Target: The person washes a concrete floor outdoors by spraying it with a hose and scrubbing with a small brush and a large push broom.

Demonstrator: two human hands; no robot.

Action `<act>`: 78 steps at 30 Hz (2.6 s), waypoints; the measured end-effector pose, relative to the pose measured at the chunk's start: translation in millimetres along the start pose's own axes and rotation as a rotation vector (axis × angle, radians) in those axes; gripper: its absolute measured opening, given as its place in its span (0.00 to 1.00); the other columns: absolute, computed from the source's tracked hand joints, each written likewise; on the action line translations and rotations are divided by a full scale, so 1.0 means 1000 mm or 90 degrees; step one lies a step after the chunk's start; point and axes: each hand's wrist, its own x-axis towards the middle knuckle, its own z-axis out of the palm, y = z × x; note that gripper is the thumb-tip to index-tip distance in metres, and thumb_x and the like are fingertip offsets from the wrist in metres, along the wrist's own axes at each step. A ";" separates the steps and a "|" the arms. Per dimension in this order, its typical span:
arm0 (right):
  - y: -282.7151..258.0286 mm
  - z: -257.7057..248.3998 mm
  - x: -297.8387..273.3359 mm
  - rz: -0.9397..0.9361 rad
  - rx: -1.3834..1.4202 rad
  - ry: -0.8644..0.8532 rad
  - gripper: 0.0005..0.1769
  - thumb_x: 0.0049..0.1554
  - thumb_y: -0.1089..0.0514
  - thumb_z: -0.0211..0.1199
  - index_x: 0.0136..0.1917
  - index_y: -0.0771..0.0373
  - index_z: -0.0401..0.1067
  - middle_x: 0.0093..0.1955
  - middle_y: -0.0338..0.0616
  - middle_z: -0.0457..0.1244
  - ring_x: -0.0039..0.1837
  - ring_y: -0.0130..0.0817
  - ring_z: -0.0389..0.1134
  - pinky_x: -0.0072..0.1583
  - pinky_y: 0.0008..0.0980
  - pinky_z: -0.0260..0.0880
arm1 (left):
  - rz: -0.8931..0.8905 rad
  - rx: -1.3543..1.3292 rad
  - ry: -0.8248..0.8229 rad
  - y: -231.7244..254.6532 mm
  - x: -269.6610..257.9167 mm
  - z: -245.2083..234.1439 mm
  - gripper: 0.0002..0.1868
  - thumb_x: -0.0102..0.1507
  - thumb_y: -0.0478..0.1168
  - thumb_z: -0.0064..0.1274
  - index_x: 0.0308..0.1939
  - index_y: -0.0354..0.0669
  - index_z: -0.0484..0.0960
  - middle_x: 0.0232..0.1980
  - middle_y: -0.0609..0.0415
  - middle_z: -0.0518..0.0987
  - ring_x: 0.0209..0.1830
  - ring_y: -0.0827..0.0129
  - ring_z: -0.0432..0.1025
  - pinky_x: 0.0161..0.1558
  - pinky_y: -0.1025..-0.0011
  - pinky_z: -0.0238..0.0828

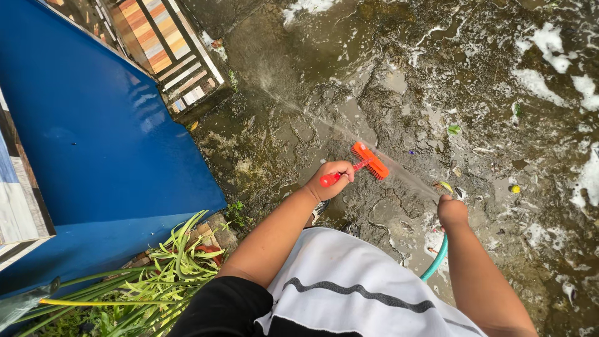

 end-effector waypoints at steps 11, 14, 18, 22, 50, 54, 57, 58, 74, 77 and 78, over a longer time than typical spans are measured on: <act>0.047 -0.019 0.009 -0.029 -0.084 0.038 0.37 0.68 0.42 0.41 0.44 0.79 0.75 0.38 0.69 0.69 0.36 0.55 0.71 0.48 0.50 0.70 | 0.028 -0.222 0.503 0.024 0.010 -0.106 0.10 0.61 0.24 0.43 0.30 0.35 0.77 0.34 0.50 0.76 0.24 0.73 0.67 0.32 0.72 0.66; 0.051 -0.010 0.000 -0.060 -0.078 0.005 0.35 0.67 0.44 0.42 0.44 0.80 0.75 0.39 0.70 0.69 0.38 0.59 0.72 0.48 0.52 0.72 | 0.116 -0.146 0.554 0.050 0.006 -0.136 0.10 0.64 0.23 0.43 0.32 0.34 0.78 0.31 0.51 0.74 0.26 0.73 0.66 0.39 0.71 0.69; 0.036 0.005 0.000 -0.039 -0.057 0.026 0.35 0.68 0.43 0.41 0.47 0.79 0.74 0.42 0.72 0.68 0.44 0.64 0.74 0.52 0.56 0.74 | 0.127 -0.113 0.675 0.059 0.002 -0.150 0.10 0.62 0.23 0.44 0.32 0.37 0.78 0.34 0.51 0.75 0.27 0.74 0.67 0.36 0.71 0.67; 0.019 0.018 0.007 -0.243 -0.076 0.142 0.30 0.64 0.45 0.46 0.47 0.75 0.77 0.47 0.74 0.67 0.53 0.69 0.69 0.58 0.57 0.68 | 0.197 0.192 0.733 0.036 -0.017 -0.146 0.08 0.65 0.23 0.48 0.37 0.36 0.81 0.47 0.47 0.80 0.56 0.64 0.75 0.61 0.64 0.70; -0.213 0.166 -0.003 -0.182 0.003 -0.123 0.37 0.69 0.38 0.41 0.37 0.73 0.70 0.27 0.53 0.62 0.28 0.46 0.65 0.35 0.47 0.68 | -0.745 -0.271 0.419 -0.200 -0.154 -0.236 0.08 0.69 0.46 0.47 0.40 0.48 0.72 0.24 0.59 0.69 0.15 0.75 0.62 0.17 0.70 0.62; -0.279 0.214 -0.021 -0.115 -0.011 -0.117 0.36 0.68 0.38 0.42 0.37 0.72 0.69 0.27 0.54 0.61 0.26 0.47 0.65 0.34 0.46 0.67 | -0.721 -0.222 0.387 -0.250 -0.117 -0.318 0.12 0.70 0.47 0.46 0.41 0.42 0.71 0.23 0.57 0.68 0.14 0.71 0.62 0.15 0.67 0.61; -0.316 0.250 -0.032 -0.106 0.012 -0.139 0.36 0.67 0.36 0.42 0.38 0.71 0.69 0.28 0.53 0.61 0.27 0.46 0.64 0.34 0.46 0.69 | -0.765 -0.076 0.355 -0.284 -0.088 -0.384 0.16 0.70 0.50 0.46 0.45 0.40 0.75 0.25 0.51 0.72 0.17 0.64 0.68 0.18 0.62 0.68; -0.325 0.259 -0.035 -0.093 0.016 -0.139 0.36 0.67 0.36 0.42 0.38 0.72 0.69 0.28 0.54 0.61 0.27 0.47 0.64 0.34 0.47 0.69 | -0.786 -0.017 0.345 -0.295 -0.072 -0.406 0.17 0.70 0.51 0.46 0.47 0.39 0.77 0.26 0.48 0.75 0.18 0.62 0.70 0.20 0.61 0.71; -0.393 0.347 0.010 -0.087 -0.182 -0.171 0.35 0.67 0.38 0.40 0.49 0.73 0.73 0.35 0.62 0.69 0.31 0.52 0.72 0.43 0.49 0.76 | -1.052 0.214 0.315 -0.375 -0.113 -0.465 0.25 0.68 0.57 0.48 0.51 0.37 0.81 0.49 0.33 0.82 0.51 0.39 0.77 0.49 0.49 0.74; -0.417 0.378 0.025 -0.080 -0.183 -0.204 0.35 0.67 0.39 0.39 0.49 0.74 0.72 0.36 0.63 0.68 0.32 0.54 0.72 0.43 0.50 0.76 | -0.995 0.217 0.320 -0.410 -0.050 -0.490 0.27 0.67 0.57 0.47 0.54 0.37 0.81 0.52 0.34 0.82 0.54 0.41 0.77 0.55 0.51 0.73; -0.420 0.382 0.032 -0.078 -0.191 -0.217 0.35 0.68 0.39 0.39 0.49 0.74 0.72 0.35 0.64 0.68 0.32 0.54 0.72 0.44 0.49 0.76 | -1.003 0.220 0.306 -0.406 -0.055 -0.482 0.27 0.67 0.58 0.46 0.55 0.37 0.81 0.54 0.34 0.81 0.56 0.41 0.76 0.56 0.51 0.72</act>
